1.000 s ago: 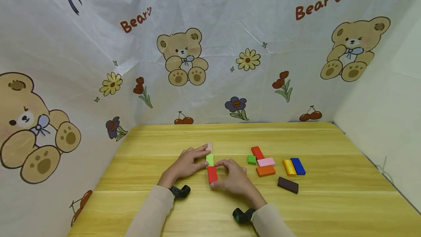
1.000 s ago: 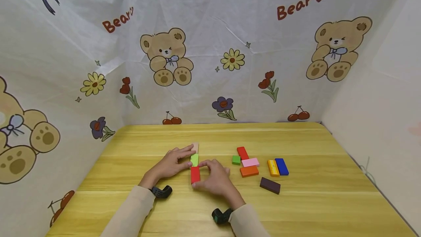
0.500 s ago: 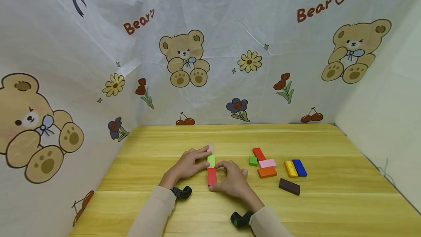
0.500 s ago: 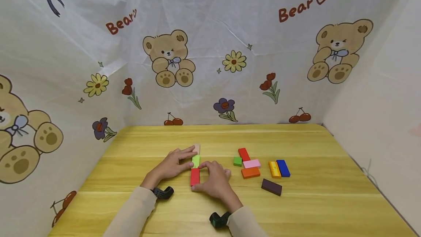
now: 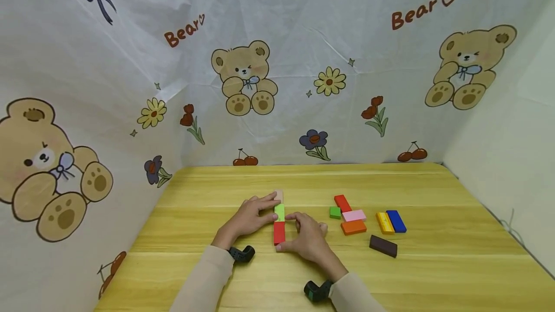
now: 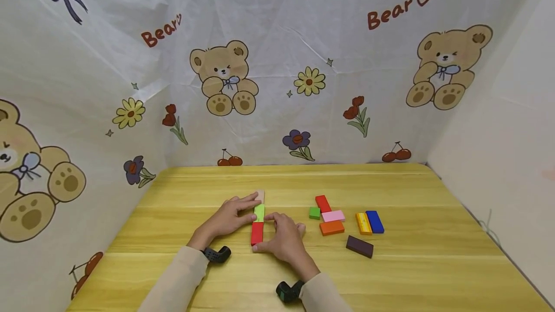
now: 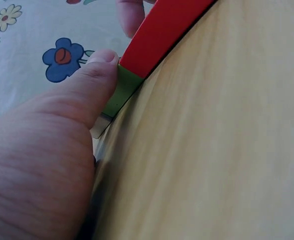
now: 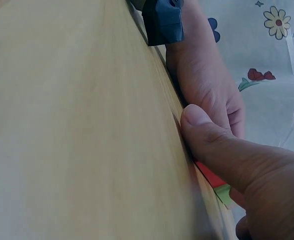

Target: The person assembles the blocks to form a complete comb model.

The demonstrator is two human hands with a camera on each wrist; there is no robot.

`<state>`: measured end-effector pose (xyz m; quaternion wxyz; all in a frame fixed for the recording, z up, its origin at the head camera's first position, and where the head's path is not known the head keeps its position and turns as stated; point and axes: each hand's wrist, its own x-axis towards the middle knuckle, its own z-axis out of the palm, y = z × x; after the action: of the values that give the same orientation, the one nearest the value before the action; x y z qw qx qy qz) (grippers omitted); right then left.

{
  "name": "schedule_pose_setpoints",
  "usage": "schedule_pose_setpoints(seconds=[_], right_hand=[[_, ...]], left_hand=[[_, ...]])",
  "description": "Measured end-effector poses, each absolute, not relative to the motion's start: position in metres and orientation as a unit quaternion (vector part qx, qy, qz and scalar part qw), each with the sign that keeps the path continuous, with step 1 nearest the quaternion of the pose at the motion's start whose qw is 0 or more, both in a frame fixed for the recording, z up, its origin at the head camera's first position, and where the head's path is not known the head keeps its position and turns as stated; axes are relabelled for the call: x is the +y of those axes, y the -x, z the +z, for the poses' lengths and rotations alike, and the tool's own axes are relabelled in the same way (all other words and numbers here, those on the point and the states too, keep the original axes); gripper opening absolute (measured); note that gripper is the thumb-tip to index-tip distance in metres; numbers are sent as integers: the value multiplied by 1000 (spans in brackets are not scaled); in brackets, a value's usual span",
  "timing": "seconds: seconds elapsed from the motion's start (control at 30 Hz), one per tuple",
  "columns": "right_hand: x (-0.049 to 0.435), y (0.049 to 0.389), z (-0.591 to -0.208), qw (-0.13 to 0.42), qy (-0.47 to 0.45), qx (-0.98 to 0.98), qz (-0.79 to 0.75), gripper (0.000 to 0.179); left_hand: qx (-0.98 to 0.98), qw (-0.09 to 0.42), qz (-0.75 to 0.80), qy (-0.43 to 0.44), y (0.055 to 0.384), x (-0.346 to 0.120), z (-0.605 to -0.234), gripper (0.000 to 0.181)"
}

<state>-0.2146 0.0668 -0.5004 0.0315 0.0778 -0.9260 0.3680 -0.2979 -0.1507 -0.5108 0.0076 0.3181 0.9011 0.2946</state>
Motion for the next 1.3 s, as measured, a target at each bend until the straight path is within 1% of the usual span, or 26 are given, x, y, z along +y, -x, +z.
schedule_pose_setpoints(seconds=[0.2, 0.47, 0.7, 1.0, 1.3], right_hand=[[67, 215, -499, 26, -76, -929, 361, 76], [69, 214, -500, 47, -98, -929, 355, 74], [69, 214, -501, 42, -96, -929, 356, 75], [69, 215, -499, 54, -98, -931, 348, 76], [72, 213, -498, 33, -91, -923, 373, 81]], left_hand=[[903, 8, 288, -320, 297, -150, -509, 57], [906, 13, 282, -314, 297, -152, -509, 60], [906, 14, 282, -315, 296, -151, -510, 60], [908, 9, 278, -313, 298, -151, -510, 60], [901, 5, 290, -322, 298, -151, -513, 61]])
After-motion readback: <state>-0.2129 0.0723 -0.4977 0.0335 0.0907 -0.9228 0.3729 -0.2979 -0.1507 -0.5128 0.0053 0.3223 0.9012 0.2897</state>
